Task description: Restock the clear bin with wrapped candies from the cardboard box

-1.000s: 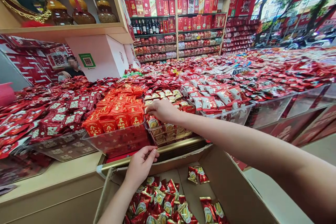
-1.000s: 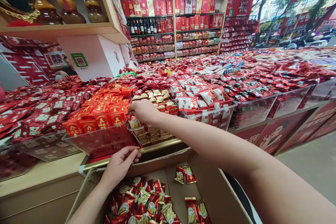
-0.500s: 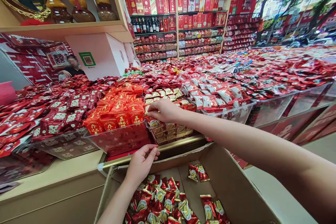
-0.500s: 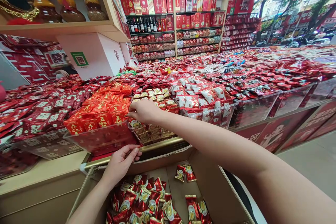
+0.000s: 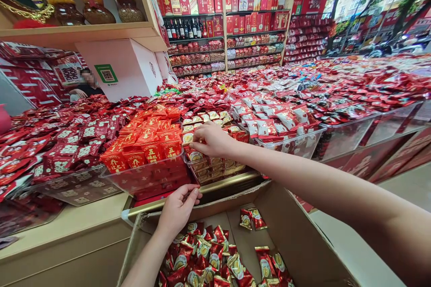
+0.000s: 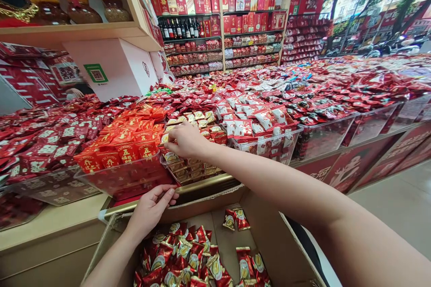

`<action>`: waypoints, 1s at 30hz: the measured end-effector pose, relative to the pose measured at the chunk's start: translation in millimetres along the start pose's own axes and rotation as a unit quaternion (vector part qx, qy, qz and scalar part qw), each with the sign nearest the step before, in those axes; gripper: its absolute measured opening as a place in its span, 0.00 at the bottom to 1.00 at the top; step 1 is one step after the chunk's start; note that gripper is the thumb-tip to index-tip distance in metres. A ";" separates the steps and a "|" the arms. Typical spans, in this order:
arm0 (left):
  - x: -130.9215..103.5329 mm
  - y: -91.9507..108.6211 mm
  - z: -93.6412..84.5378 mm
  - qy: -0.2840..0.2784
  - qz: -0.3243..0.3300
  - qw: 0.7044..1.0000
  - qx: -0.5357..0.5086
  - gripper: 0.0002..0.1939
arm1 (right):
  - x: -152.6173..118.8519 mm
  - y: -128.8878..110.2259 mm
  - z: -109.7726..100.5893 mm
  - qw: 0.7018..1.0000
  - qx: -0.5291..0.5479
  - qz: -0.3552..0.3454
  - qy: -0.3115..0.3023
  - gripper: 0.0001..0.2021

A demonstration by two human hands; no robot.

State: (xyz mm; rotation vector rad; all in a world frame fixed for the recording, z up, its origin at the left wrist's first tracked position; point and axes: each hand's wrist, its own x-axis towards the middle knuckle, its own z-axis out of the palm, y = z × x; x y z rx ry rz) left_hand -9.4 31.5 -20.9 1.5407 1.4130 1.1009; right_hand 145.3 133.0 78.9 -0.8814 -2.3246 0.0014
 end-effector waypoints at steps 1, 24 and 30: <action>0.0 0.2 0.1 0.000 -0.001 1.000 0.000 0.12 | -0.2 -0.2 -1.3 1.000 0.001 0.006 0.005 0.11; -0.4 -2.0 1.8 0.010 0.006 1.000 -0.005 0.12 | -231.7 -74.4 181.2 0.873 0.193 0.225 -0.387 0.25; 1.6 -3.7 1.5 0.007 0.002 1.000 -0.009 0.12 | -228.8 -86.3 185.4 0.803 0.284 0.401 -0.338 0.30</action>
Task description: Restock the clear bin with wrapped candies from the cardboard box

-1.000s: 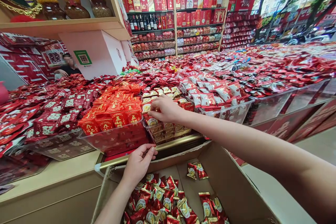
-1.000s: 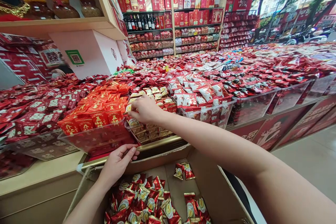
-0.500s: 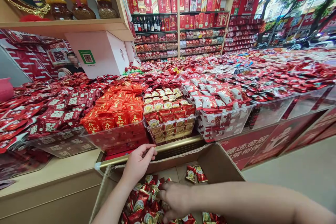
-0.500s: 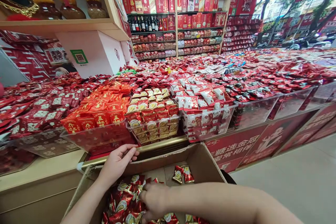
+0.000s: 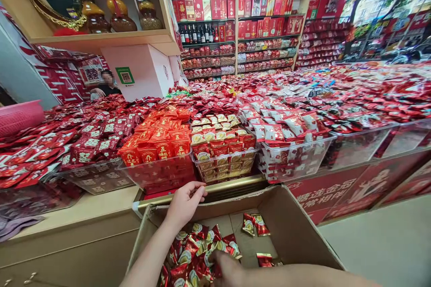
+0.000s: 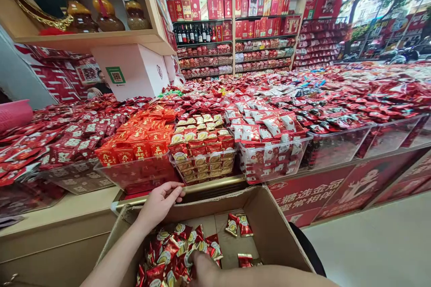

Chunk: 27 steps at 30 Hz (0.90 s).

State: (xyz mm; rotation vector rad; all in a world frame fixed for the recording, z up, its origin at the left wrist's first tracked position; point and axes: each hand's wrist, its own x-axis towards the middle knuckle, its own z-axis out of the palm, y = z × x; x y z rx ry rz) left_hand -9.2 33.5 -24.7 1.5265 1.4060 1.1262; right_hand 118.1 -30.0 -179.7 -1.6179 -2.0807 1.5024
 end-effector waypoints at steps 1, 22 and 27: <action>0.7 -0.5 -0.3 -0.002 -0.001 1.000 0.000 0.12 | 1.9 -1.9 -1.2 1.000 0.007 0.011 0.003 0.29; -14.8 22.6 18.9 -0.188 -0.061 0.979 -0.047 0.17 | -30.0 -82.5 -157.0 0.860 0.385 -0.275 0.192 0.12; -13.8 22.2 18.4 -0.182 -0.047 0.982 -0.026 0.15 | -25.9 -75.5 -144.8 0.839 0.437 -0.272 0.177 0.11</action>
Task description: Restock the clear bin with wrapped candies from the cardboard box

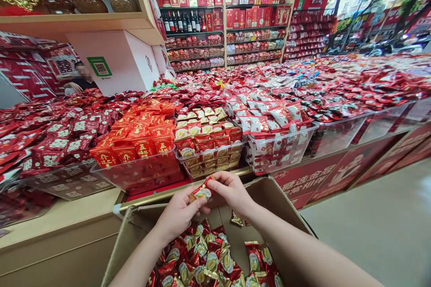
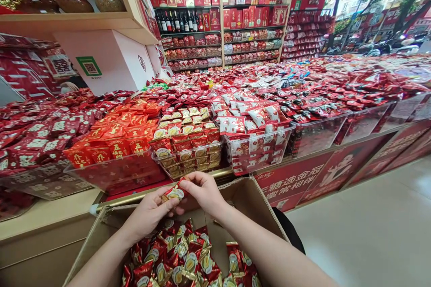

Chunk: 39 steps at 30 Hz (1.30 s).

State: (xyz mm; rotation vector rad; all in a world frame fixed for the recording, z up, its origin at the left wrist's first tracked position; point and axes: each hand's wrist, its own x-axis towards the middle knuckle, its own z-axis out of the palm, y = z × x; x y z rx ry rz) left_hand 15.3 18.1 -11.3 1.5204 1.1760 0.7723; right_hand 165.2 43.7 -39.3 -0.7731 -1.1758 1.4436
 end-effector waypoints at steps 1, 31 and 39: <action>-1.0 0.8 -0.3 0.004 0.005 1.000 0.009 0.15 | -0.9 0.8 -1.5 1.000 -0.016 -0.002 -0.006 0.11; 42.8 87.5 -46.4 0.285 0.295 0.729 0.548 0.12 | 101.8 -128.3 8.5 0.724 -0.607 -0.269 -0.185 0.08; 43.2 89.5 -43.6 0.288 0.286 0.730 0.550 0.11 | 98.1 -129.7 2.4 0.749 -0.605 -0.229 -0.142 0.08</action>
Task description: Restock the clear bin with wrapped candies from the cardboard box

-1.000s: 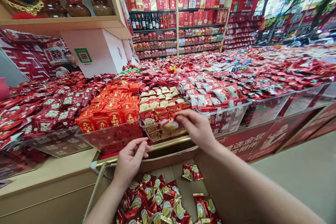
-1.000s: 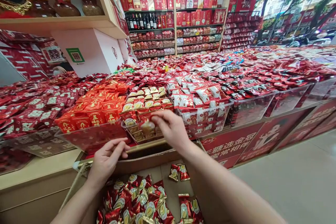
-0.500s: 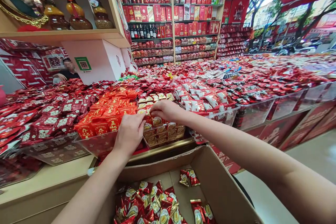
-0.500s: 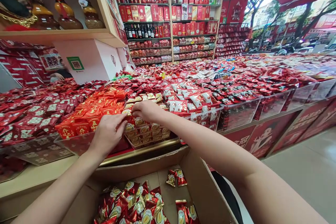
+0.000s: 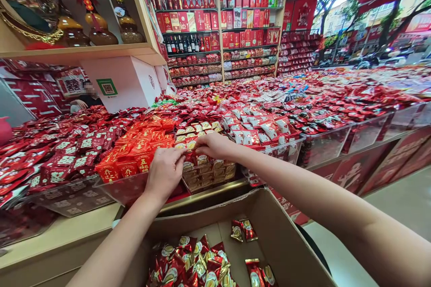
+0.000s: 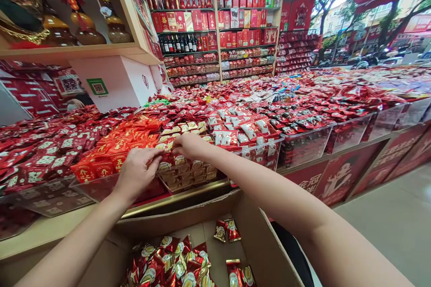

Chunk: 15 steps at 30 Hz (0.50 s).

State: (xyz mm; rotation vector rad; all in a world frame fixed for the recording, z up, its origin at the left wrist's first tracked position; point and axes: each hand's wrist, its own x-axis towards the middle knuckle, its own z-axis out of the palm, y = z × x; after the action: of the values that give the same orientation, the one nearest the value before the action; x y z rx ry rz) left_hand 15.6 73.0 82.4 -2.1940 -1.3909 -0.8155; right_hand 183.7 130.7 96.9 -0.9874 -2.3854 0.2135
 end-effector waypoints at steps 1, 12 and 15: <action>-0.1 0.3 0.8 -0.001 0.001 1.000 0.000 0.12 | -0.5 0.1 -0.2 1.000 0.006 -0.002 -0.001 0.08; 0.9 -1.2 5.6 0.010 0.009 1.000 -0.005 0.11 | -1.1 -1.9 5.0 0.999 0.023 -0.038 -0.009 0.07; 0.5 2.4 0.4 0.027 0.007 1.000 -0.003 0.13 | -3.2 -1.6 5.9 0.998 0.000 -0.056 0.028 0.10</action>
State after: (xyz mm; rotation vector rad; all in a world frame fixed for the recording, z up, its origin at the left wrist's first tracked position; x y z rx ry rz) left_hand 18.0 72.6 82.3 -2.1663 -1.3481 -0.8684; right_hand 181.4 127.7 91.1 -0.8462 -2.3802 0.1432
